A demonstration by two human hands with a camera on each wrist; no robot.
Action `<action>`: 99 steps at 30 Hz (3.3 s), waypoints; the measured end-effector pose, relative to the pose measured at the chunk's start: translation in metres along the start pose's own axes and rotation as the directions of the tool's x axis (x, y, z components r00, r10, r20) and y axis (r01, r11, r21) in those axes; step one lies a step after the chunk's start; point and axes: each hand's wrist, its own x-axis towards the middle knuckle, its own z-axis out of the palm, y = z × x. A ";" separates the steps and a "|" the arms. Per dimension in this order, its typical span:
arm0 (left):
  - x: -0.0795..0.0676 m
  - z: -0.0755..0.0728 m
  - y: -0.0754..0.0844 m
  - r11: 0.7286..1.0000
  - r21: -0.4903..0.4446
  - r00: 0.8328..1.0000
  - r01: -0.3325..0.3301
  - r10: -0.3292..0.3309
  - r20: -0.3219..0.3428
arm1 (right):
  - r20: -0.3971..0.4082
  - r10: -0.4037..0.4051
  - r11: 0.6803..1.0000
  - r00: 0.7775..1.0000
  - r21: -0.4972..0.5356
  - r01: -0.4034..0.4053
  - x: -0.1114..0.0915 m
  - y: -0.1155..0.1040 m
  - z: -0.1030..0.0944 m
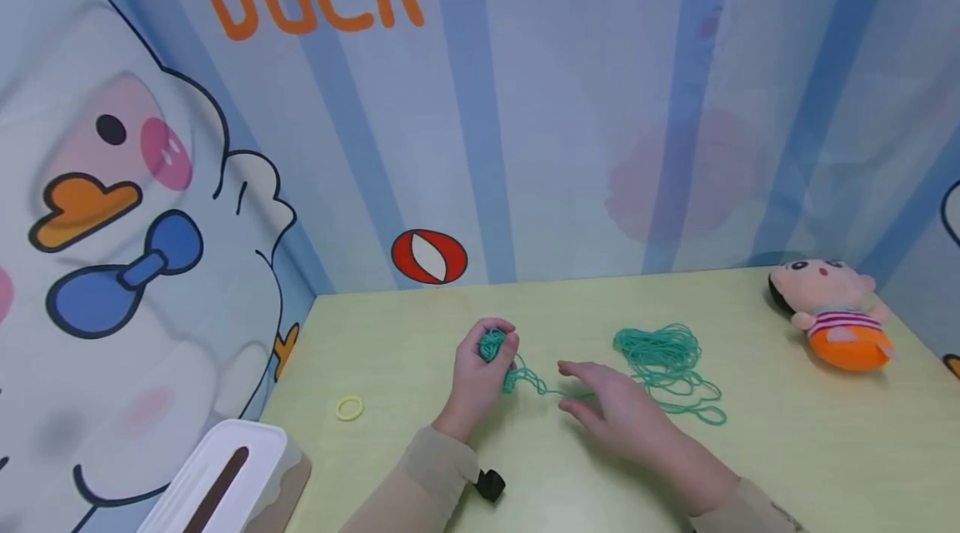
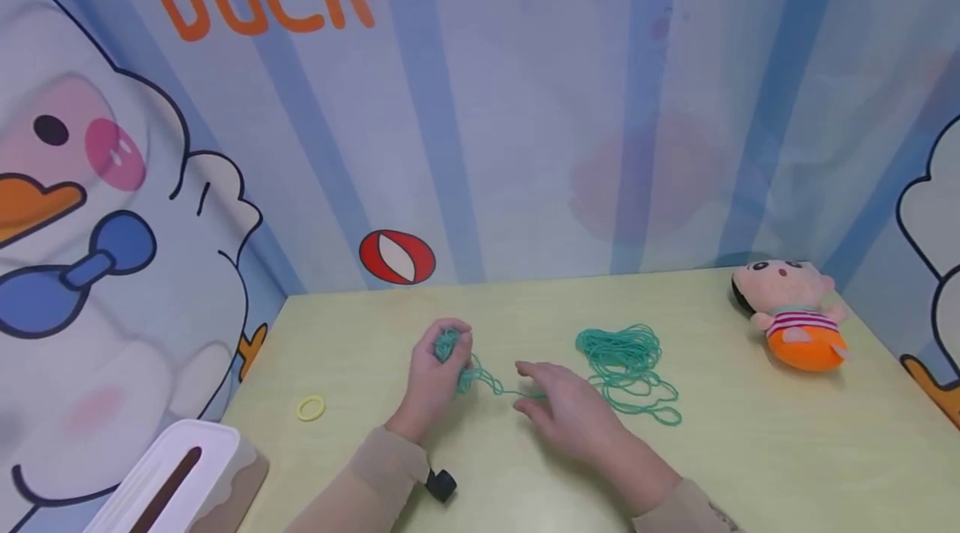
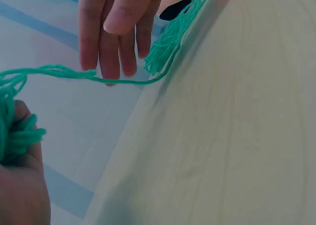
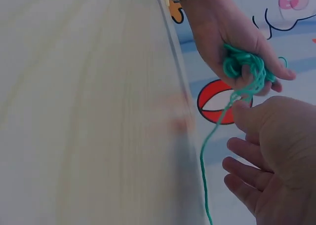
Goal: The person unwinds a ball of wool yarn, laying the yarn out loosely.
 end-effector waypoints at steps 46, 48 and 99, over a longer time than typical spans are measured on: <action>0.000 -0.008 -0.003 0.996 -0.057 0.998 -0.062 0.060 -0.030 | -0.018 0.522 0.851 0.853 -0.058 -0.522 -0.048 0.108 -0.107; -0.001 -0.008 -0.003 0.996 -0.063 0.997 -0.068 0.066 -0.026 | 0.003 0.514 0.856 0.858 -0.075 -0.512 -0.047 0.107 -0.104; 0.000 -0.007 0.002 0.998 -0.035 0.998 -0.050 0.049 -0.032 | -0.107 0.291 0.944 0.951 -0.130 -0.303 -0.030 0.087 -0.096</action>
